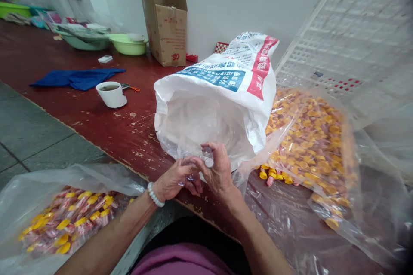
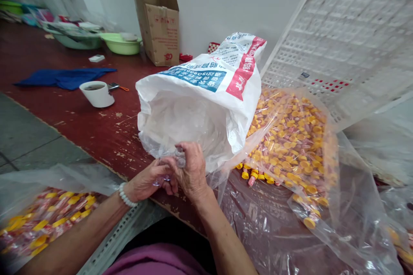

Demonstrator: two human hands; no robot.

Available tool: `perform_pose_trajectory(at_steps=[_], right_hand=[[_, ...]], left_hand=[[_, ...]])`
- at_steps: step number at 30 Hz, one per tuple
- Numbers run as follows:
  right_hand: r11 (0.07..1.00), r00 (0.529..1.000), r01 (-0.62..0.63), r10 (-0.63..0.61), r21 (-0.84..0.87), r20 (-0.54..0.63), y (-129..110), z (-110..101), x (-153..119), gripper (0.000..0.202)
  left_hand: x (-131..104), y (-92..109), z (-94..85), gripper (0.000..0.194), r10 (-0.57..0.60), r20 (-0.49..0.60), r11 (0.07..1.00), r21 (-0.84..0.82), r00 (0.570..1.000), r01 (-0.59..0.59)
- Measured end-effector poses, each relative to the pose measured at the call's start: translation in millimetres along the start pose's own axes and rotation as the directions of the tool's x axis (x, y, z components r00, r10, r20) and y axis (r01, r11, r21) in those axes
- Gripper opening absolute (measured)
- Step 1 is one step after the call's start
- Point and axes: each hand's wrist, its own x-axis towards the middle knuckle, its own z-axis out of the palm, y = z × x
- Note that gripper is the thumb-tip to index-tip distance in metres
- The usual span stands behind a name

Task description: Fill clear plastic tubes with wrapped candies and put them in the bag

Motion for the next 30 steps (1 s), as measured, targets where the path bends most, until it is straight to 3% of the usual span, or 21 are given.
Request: perform_pose_trajectory(at_steps=[2, 5, 9, 13, 19, 23, 27, 30], right_hand=[[0.982, 0.987, 0.157, -0.152, -0.109, 0.055, -2.8, 0.3, -0.4, 0.028], [0.945, 0.947, 0.257, -0.204, -0.2, 0.25, -10.7, -2.3, -4.3, 0.042], [0.91, 0.869, 0.337, -0.202, -0.242, 0.451, -22.2, -12.3, -14.2, 0.066], [0.886, 0.83, 0.391, -0.222, -0.25, 0.513, -25.7, -20.0, -21.8, 0.077], [0.884, 0.814, 0.413, -0.25, -0.219, 0.525, -21.7, -21.4, -26.0, 0.08], [0.916, 0.824, 0.357, -0.216, -0.183, 0.524, -19.1, -24.6, -30.6, 0.061], [0.956, 0.908, 0.271, -0.214, -0.115, 0.361, -16.1, -30.6, -44.4, 0.052], [0.989, 0.984, 0.09, -0.07, -0.114, 0.162, -14.6, -35.7, -57.3, 0.053]], left_hand=[[1.6, -5.4, 0.1, 0.016, -0.101, 0.092, 0.966, -0.231, 0.991, 0.12], [4.0, -8.7, -1.7, 0.014, -0.197, 0.185, 0.829, -0.492, 0.963, 0.264], [2.2, -7.0, -3.8, 0.024, -0.262, 0.226, 0.774, -0.531, 0.938, 0.344], [-1.9, -7.5, -7.8, 0.032, -0.2, 0.222, 0.767, -0.57, 0.954, 0.294], [-4.5, -12.9, -15.2, 0.029, -0.232, 0.0, 0.812, -0.551, 0.973, 0.194], [-4.3, -10.4, -5.9, 0.037, -0.063, -0.085, 0.924, -0.381, 0.994, 0.026], [-3.9, -9.7, 12.9, 0.042, 0.066, -0.168, 0.96, -0.259, 0.983, -0.109], [-3.3, -13.8, 26.5, 0.039, 0.118, -0.185, 0.976, -0.157, 0.976, -0.148]])
